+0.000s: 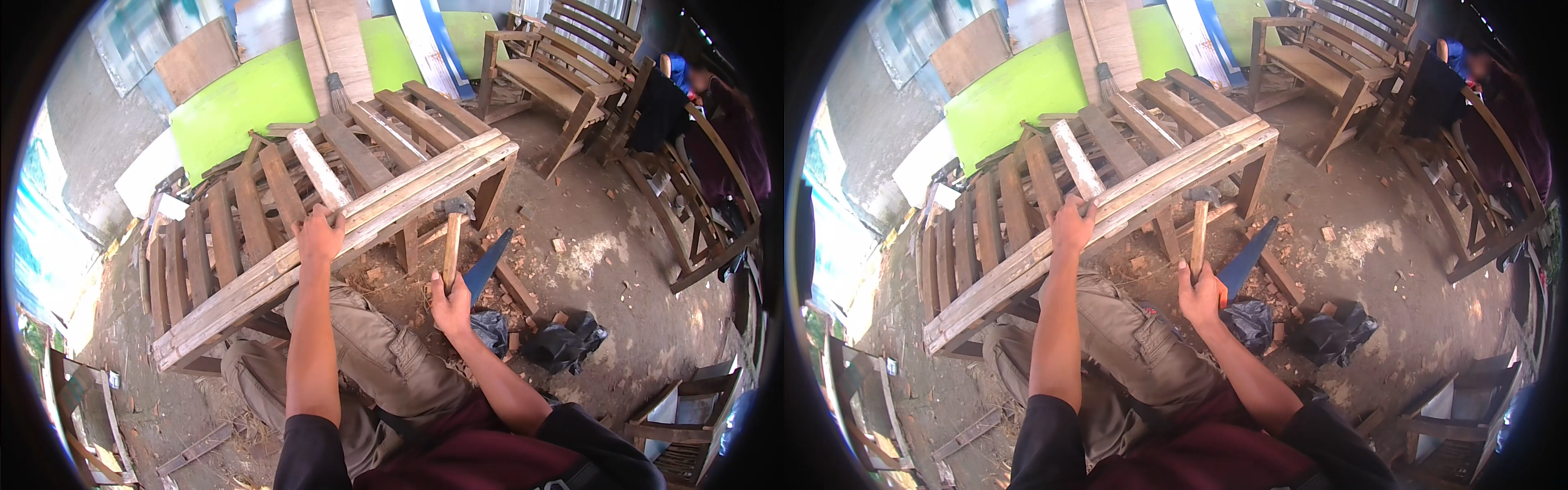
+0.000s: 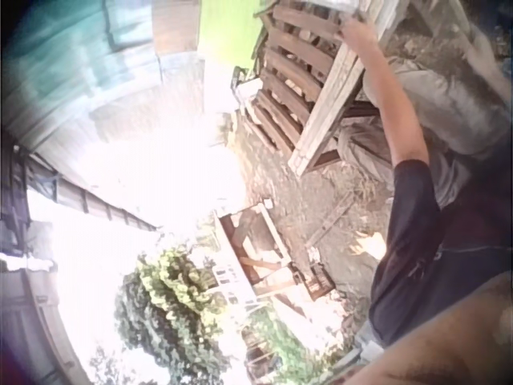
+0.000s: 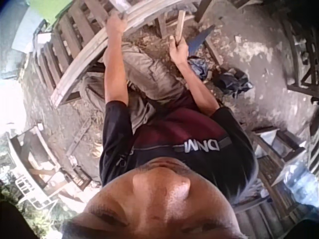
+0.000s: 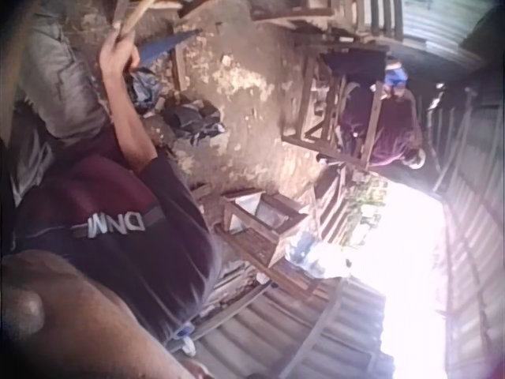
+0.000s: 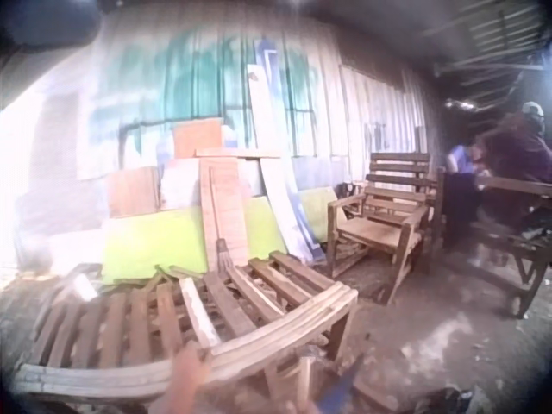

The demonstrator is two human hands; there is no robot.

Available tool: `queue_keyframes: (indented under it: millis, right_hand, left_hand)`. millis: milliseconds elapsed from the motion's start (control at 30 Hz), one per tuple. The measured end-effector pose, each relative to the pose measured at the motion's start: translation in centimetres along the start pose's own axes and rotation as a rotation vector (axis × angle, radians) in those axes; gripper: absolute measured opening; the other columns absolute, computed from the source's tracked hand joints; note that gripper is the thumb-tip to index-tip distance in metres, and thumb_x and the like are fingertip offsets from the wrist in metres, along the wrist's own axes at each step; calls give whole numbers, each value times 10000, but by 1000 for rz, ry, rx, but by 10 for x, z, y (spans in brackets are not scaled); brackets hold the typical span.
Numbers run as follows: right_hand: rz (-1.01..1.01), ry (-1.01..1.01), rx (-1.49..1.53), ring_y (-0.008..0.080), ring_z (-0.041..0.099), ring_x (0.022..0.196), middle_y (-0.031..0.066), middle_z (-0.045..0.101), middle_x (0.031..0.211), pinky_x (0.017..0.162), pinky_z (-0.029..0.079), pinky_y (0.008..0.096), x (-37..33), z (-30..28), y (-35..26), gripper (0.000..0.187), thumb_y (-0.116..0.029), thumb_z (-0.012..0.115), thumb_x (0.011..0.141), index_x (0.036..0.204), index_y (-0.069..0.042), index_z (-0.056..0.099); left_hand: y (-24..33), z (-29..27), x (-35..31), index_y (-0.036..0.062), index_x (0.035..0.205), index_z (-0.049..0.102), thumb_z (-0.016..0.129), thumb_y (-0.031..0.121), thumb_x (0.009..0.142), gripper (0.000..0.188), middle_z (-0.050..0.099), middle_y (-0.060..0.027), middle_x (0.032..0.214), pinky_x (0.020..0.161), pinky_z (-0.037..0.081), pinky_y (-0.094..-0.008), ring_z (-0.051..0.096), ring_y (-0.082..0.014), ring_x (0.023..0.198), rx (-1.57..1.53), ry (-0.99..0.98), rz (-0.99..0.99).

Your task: The person assembles a wooden pallet by hammering nails into wooden slats and sawing a bamboo pole. They use a hammer and a hand saw to secure the pieces together.

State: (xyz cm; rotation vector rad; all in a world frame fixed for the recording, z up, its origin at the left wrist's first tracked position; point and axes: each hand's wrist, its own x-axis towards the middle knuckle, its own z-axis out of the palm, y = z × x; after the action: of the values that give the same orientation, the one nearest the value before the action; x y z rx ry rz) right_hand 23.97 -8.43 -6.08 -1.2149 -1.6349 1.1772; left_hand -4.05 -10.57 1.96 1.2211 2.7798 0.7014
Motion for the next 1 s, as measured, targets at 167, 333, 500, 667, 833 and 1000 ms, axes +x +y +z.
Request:
queue_keyframes:
  millis: [167, 333, 500, 667, 833, 1000]
  right_hand:
    - [-14, 30, -25, 142, 559, 627, 58, 583, 679, 592, 465, 360, 9, -5, 9, 324, -299, 608, 1043, 974, 17, 579]
    - [1, 102, -72, 248, 635, 671, 139, 633, 725, 635, 481, 420, 6, -9, 49, 340, -326, 564, 1058, 1016, 11, 582]
    - [117, 178, -260, 478, 661, 833, 277, 661, 841, 739, 501, 524, -11, -24, 143, 304, -241, 601, 994, 1092, 44, 565]
    - [171, 123, -437, 482, 655, 953, 270, 670, 960, 836, 516, 547, -43, -60, 220, 243, -179, 625, 950, 1070, 27, 579]
    - [345, 204, -596, 471, 621, 1063, 283, 623, 1125, 916, 501, 552, -82, -72, 285, 299, -189, 618, 951, 1140, 28, 538]
    - [427, 170, -630, 462, 608, 1077, 269, 616, 1116, 941, 494, 545, -84, -93, 315, 325, -211, 646, 939, 1147, 15, 543]
  left_hand:
    - [-3, 10, -3, 86, 1159, 584, 636, 374, 985, 341, 726, -166, 1116, 1196, 267, -540, 645, -335, 1157, 5, 58, 19]
    - [-26, 16, -9, 84, 1395, 515, 631, 371, 987, 513, 580, -179, 1426, 1233, 208, -574, 499, -330, 1377, -69, 43, 54]
    - [16, 20, -72, 72, 1613, 256, 672, 410, 956, 847, 252, -180, 1669, 1261, 132, -576, 183, -336, 1567, 171, -78, 67]
    - [31, 21, -128, 29, 1611, 224, 683, 422, 952, 894, 189, -254, 1671, 1245, 219, -538, 179, -395, 1559, 119, 1, 186]
    - [37, 27, -172, 84, 1558, 372, 681, 339, 958, 721, 526, -238, 1486, 1039, 507, -484, 587, -437, 1268, -49, -464, 331]
    - [32, 28, -176, 42, 1215, 660, 700, 206, 936, 325, 753, -175, 1078, 882, 569, -442, 723, -354, 1031, -337, -342, 312]
